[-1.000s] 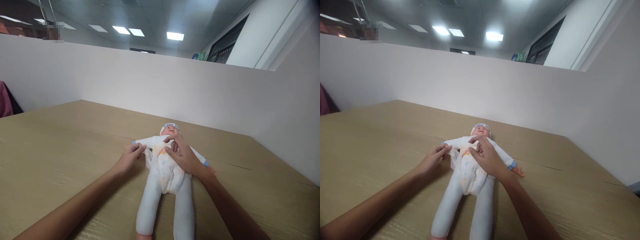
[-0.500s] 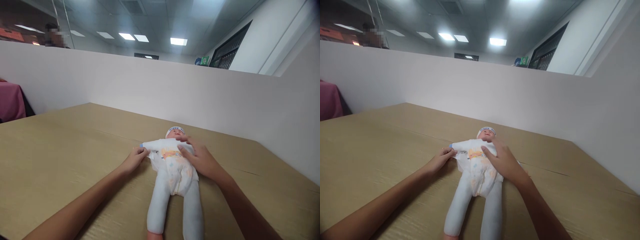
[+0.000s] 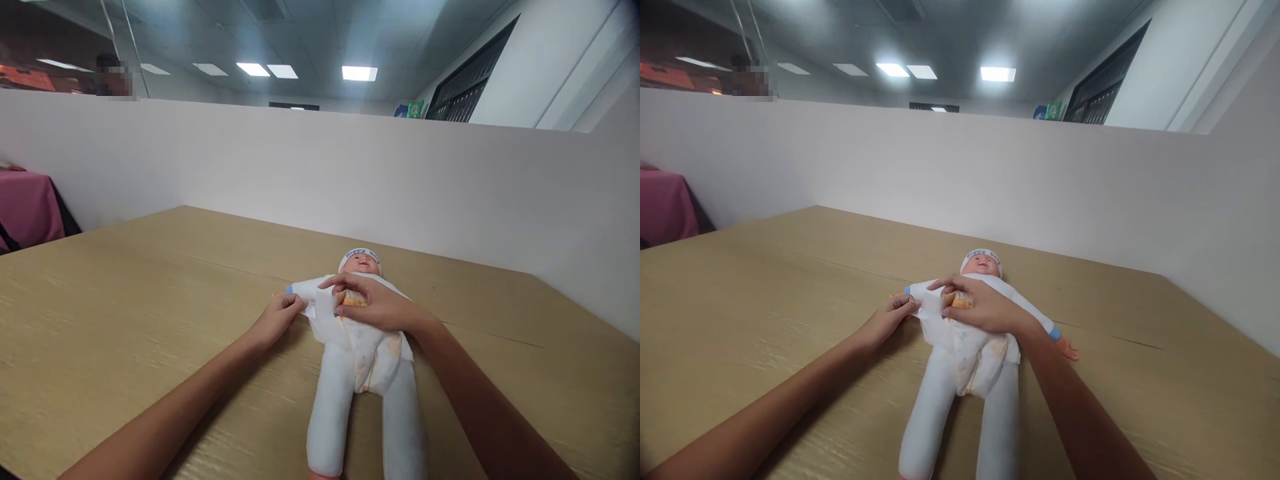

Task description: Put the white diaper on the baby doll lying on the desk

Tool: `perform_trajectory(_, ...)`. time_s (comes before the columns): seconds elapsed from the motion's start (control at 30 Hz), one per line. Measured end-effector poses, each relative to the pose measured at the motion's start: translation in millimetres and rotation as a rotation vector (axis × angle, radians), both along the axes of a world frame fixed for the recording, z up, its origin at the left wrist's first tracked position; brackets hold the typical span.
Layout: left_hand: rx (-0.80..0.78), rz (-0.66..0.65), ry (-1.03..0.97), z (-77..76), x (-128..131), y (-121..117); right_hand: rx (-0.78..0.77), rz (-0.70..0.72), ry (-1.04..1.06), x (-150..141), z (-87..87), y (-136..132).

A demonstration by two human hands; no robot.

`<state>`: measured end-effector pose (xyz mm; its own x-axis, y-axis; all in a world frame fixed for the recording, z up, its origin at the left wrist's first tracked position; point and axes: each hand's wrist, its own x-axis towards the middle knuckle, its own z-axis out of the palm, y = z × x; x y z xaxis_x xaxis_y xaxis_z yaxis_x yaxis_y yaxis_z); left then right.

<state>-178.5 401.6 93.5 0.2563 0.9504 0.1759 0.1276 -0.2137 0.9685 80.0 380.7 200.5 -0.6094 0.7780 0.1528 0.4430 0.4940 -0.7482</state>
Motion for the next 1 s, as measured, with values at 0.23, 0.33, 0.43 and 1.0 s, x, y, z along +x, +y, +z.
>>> perform_trajectory(0.23, -0.047, 0.036, 0.051, 8.6, 2.7, -6.4, -0.201, 0.157, 0.368, 22.6, -16.3, 10.0)
perform_trajectory(0.33, 0.011, 0.036, 0.064, 11.6, 3.2, -7.3, -0.288, 0.161, 0.447, 27.6, -18.4, 9.4)
perform_trajectory(0.43, 0.000, 0.032, 0.060, 12.1, 3.2, -7.2, -0.208, 0.060, 0.417, 22.1, -16.9, 7.9)
perform_trajectory(1.0, -0.017, 0.000, -0.008, 8.9, 7.0, -10.4, 0.451, 0.081, -0.447, -19.7, -2.4, 5.6)
